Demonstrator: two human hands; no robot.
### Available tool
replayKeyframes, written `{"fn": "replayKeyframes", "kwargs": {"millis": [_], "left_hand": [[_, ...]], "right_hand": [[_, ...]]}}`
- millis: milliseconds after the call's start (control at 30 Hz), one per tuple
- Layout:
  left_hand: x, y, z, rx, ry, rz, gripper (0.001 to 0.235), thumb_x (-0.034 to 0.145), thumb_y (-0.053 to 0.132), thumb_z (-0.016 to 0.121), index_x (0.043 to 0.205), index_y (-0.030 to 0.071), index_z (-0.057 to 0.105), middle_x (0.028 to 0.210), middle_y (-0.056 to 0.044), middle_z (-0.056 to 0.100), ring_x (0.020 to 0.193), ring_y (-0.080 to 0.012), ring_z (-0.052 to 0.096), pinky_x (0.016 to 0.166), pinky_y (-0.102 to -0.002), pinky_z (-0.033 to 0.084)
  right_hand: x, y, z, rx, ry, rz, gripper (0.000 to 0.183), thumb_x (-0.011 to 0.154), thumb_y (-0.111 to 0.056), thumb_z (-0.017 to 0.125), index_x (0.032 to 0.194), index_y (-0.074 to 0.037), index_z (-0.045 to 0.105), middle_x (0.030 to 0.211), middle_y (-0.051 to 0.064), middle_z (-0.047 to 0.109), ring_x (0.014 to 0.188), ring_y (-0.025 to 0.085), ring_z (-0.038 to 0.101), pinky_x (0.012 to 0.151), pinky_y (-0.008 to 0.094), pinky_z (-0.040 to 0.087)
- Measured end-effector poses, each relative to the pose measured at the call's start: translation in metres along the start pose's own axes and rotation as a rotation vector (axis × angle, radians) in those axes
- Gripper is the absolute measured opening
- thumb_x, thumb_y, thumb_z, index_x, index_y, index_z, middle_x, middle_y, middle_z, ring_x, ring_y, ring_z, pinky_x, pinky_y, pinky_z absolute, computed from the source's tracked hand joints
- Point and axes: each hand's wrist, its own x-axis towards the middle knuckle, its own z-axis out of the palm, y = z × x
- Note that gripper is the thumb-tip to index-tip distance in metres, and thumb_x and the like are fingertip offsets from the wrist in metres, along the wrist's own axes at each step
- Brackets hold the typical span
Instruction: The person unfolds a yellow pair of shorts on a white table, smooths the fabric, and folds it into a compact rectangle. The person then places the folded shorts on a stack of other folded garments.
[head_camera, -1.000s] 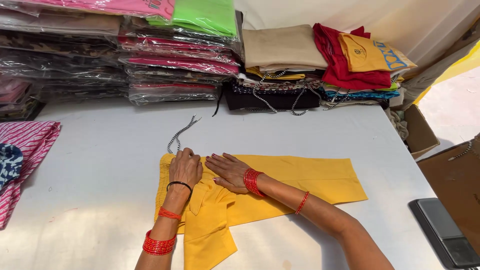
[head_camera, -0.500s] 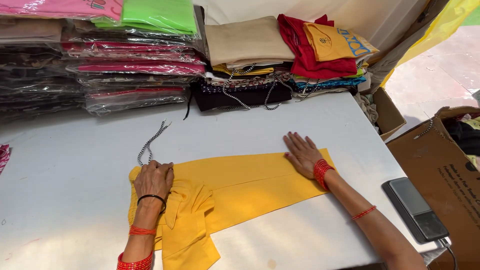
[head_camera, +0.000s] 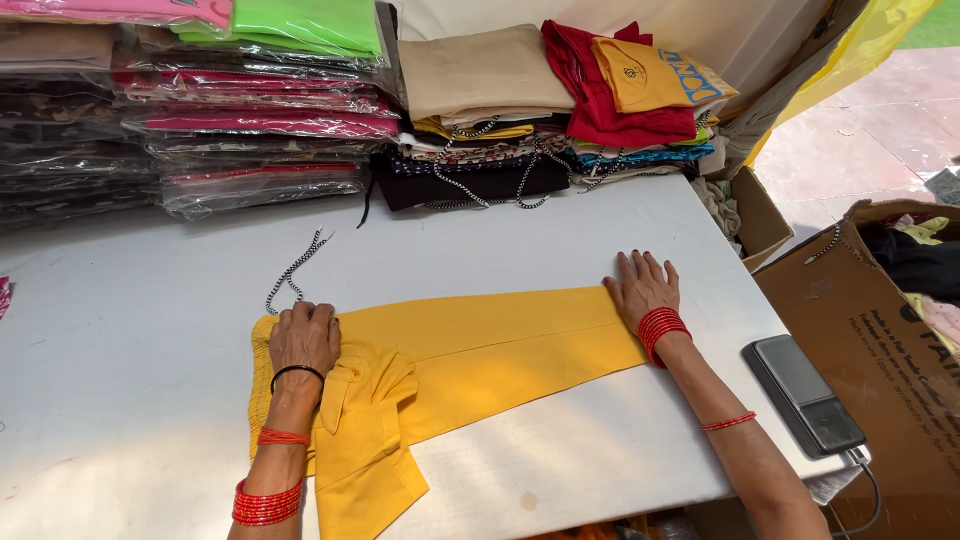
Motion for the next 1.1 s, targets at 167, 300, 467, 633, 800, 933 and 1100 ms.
{"fn": "replayKeyframes", "kwargs": {"millis": [167, 300, 467, 633, 800, 933, 1100], "left_hand": [[-0.002, -0.003, 0.006, 0.018, 0.017, 0.019, 0.019, 0.093, 0.024, 0.068, 0.105, 0.011, 0.074, 0.107, -0.009, 0.069, 0.100, -0.0287, 0.063, 0.086, -0.043, 0.051], [-0.002, -0.004, 0.005, 0.005, 0.028, 0.024, 0.019, 0.092, 0.023, 0.068, 0.105, 0.013, 0.075, 0.105, -0.008, 0.068, 0.100, -0.0290, 0.062, 0.086, -0.043, 0.050], [-0.005, -0.002, 0.002, -0.003, 0.005, 0.019, 0.019, 0.093, 0.024, 0.067, 0.106, 0.012, 0.074, 0.108, -0.009, 0.068, 0.101, -0.0292, 0.062, 0.085, -0.043, 0.049], [-0.004, -0.001, -0.001, -0.001, -0.022, 0.007, 0.018, 0.092, 0.024, 0.068, 0.105, 0.012, 0.073, 0.108, -0.009, 0.068, 0.101, -0.0297, 0.061, 0.085, -0.043, 0.049], [-0.005, 0.001, -0.002, -0.007, -0.019, 0.024, 0.017, 0.094, 0.022, 0.069, 0.105, 0.011, 0.073, 0.109, -0.009, 0.067, 0.101, -0.0299, 0.061, 0.086, -0.043, 0.050], [-0.006, -0.001, -0.001, -0.009, -0.017, 0.023, 0.017, 0.095, 0.022, 0.068, 0.107, 0.011, 0.073, 0.111, -0.009, 0.067, 0.103, -0.0301, 0.061, 0.086, -0.044, 0.049], [-0.004, -0.001, -0.004, -0.077, -0.071, 0.008, 0.023, 0.092, 0.022, 0.069, 0.113, 0.014, 0.073, 0.115, -0.010, 0.068, 0.108, -0.0320, 0.061, 0.092, -0.045, 0.048]], "right_hand": [[-0.017, -0.082, -0.005, 0.027, 0.189, -0.311, 0.071, 0.103, -0.049, 0.026, 0.161, -0.008, 0.021, 0.166, 0.015, 0.023, 0.156, 0.027, 0.015, 0.126, 0.045, 0.009], [-0.073, -0.178, -0.048, 0.309, -0.105, -0.780, 0.087, 0.105, -0.065, 0.024, 0.161, 0.001, 0.009, 0.169, 0.022, 0.008, 0.158, 0.033, 0.003, 0.125, 0.045, 0.003], [-0.082, -0.174, -0.057, 0.236, -0.112, -0.850, 0.084, 0.103, -0.065, 0.023, 0.162, -0.006, 0.012, 0.170, 0.016, 0.010, 0.157, 0.030, 0.006, 0.126, 0.047, 0.005], [-0.066, -0.104, -0.047, 0.170, -0.153, -0.666, 0.082, 0.102, -0.062, 0.023, 0.162, -0.008, 0.011, 0.169, 0.012, 0.010, 0.156, 0.027, 0.004, 0.125, 0.045, 0.003], [-0.050, -0.007, -0.002, 0.136, -0.063, -0.358, 0.079, 0.104, -0.059, 0.020, 0.161, -0.005, 0.013, 0.169, 0.013, 0.012, 0.157, 0.026, 0.007, 0.126, 0.042, 0.005], [-0.049, 0.020, 0.014, 0.161, -0.040, -0.220, 0.078, 0.103, -0.058, 0.020, 0.162, -0.008, 0.012, 0.169, 0.013, 0.012, 0.156, 0.026, 0.007, 0.125, 0.043, 0.006], [-0.050, 0.018, 0.011, 0.116, -0.075, -0.133, 0.079, 0.100, -0.060, 0.017, 0.163, -0.013, 0.010, 0.169, 0.009, 0.011, 0.156, 0.024, 0.007, 0.125, 0.046, 0.004]]}}
